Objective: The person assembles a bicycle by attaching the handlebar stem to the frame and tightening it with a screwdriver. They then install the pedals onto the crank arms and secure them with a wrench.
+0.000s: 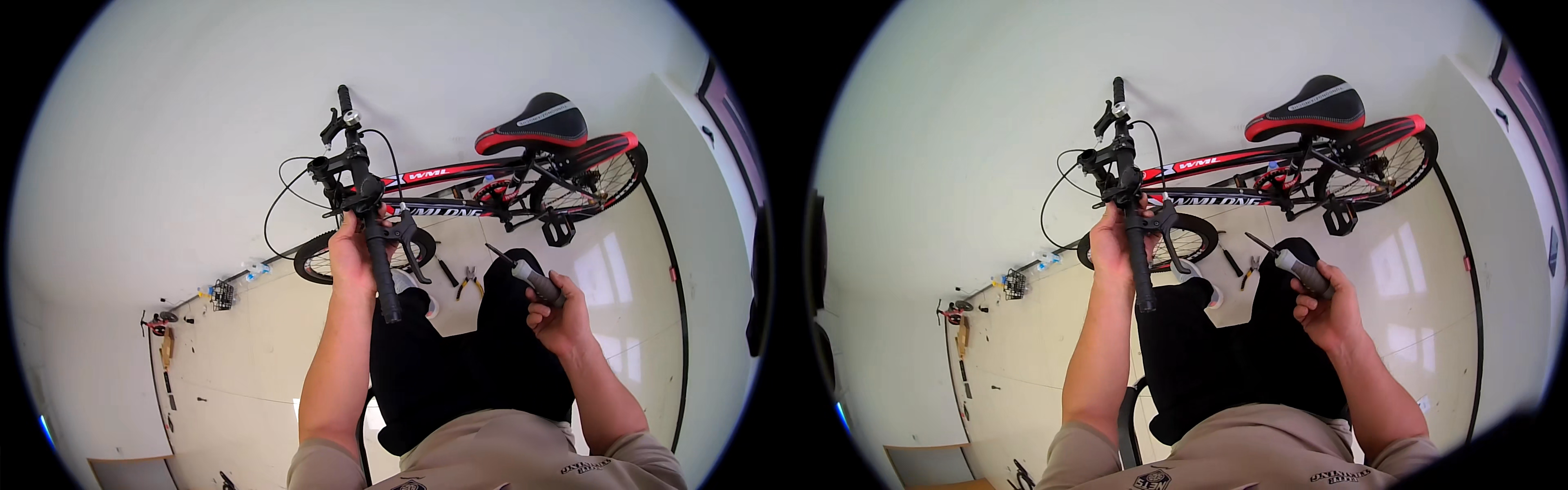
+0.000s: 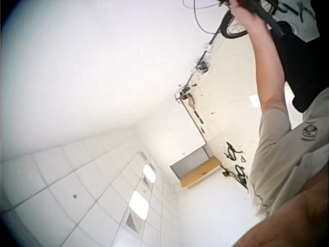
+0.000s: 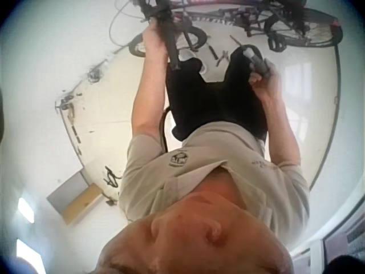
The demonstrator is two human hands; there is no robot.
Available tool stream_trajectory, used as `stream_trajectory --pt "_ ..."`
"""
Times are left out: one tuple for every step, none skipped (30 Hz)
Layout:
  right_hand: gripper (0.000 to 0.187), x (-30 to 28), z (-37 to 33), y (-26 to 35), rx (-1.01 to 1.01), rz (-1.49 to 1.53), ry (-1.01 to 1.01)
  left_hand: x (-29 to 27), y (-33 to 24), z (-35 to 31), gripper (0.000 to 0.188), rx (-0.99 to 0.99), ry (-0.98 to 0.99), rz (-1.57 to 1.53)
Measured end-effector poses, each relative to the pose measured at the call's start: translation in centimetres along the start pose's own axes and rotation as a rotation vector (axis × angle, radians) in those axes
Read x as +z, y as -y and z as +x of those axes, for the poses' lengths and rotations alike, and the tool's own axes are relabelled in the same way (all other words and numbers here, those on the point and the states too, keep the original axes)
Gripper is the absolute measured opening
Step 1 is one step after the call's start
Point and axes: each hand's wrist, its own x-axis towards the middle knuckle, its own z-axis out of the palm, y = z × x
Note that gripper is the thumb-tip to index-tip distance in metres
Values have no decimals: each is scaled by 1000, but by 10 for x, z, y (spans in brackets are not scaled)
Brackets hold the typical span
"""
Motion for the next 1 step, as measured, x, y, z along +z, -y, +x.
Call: stream_trajectory --pt "32 3 -2 -1 -5 -2 -13 -1 0 -1 40 1 4 38"
